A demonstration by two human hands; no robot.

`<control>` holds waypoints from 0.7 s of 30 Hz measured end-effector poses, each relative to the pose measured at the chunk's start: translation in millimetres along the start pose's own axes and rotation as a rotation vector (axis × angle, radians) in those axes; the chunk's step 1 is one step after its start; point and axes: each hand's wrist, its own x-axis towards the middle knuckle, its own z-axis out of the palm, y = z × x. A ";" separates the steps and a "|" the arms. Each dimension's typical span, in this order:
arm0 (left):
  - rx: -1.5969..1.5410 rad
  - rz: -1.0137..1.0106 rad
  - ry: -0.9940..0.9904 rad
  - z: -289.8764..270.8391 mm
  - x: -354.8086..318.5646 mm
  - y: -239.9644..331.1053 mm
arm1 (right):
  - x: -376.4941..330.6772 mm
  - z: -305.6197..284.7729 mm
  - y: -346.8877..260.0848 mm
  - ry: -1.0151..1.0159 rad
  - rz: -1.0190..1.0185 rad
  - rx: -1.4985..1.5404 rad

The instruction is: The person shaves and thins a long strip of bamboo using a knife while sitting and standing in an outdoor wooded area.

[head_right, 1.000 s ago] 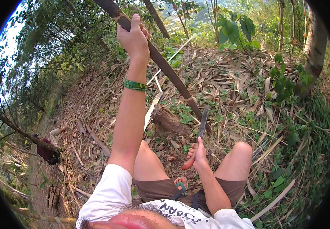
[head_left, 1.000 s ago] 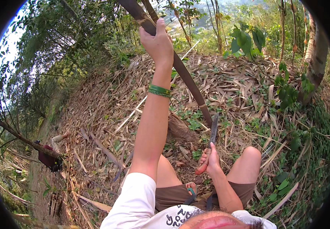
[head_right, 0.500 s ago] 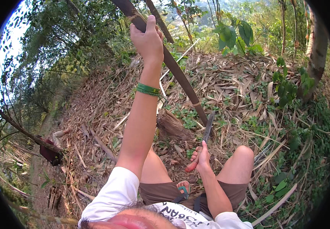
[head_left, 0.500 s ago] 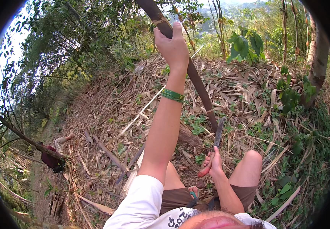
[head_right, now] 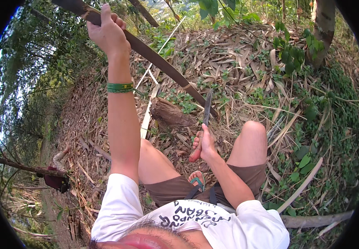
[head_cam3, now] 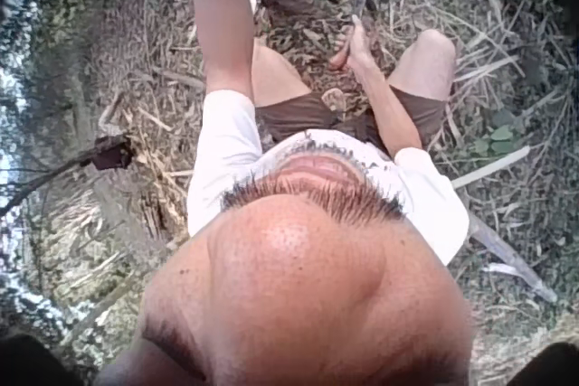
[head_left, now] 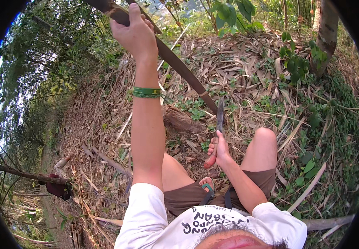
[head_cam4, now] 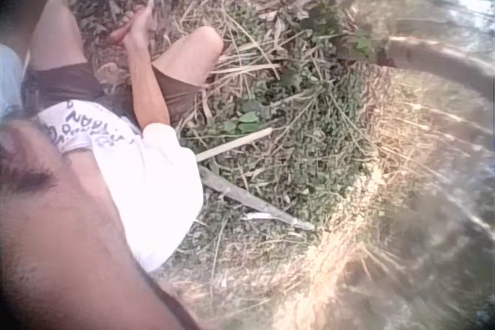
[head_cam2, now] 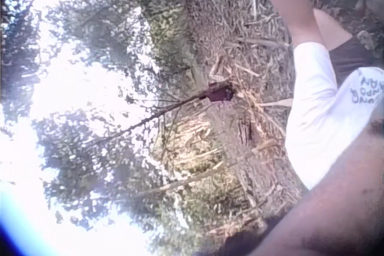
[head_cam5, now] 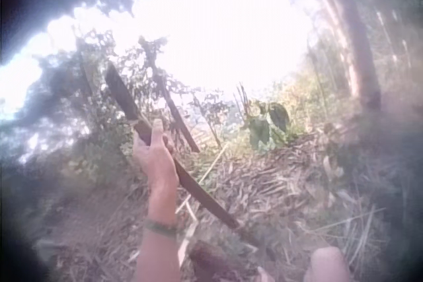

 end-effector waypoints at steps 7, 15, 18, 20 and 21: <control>0.197 0.006 0.264 -86.8 -6.2 20.2 | -5.3 -3.4 10.2 -0.029 0.089 -0.011; 0.234 0.032 0.448 -153.3 -21.7 38.6 | -0.9 -5.3 18.9 -0.039 0.131 -0.057; 0.234 0.004 0.505 -185.0 -25.2 43.8 | -1.5 -2.0 18.4 -0.030 0.150 -0.065; 0.238 0.013 0.541 -208.4 -30.3 48.7 | -0.9 -0.5 17.0 -0.021 0.160 -0.072; 0.242 0.017 0.559 -224.1 -31.9 49.5 | -0.7 -0.6 16.7 -0.029 0.158 -0.072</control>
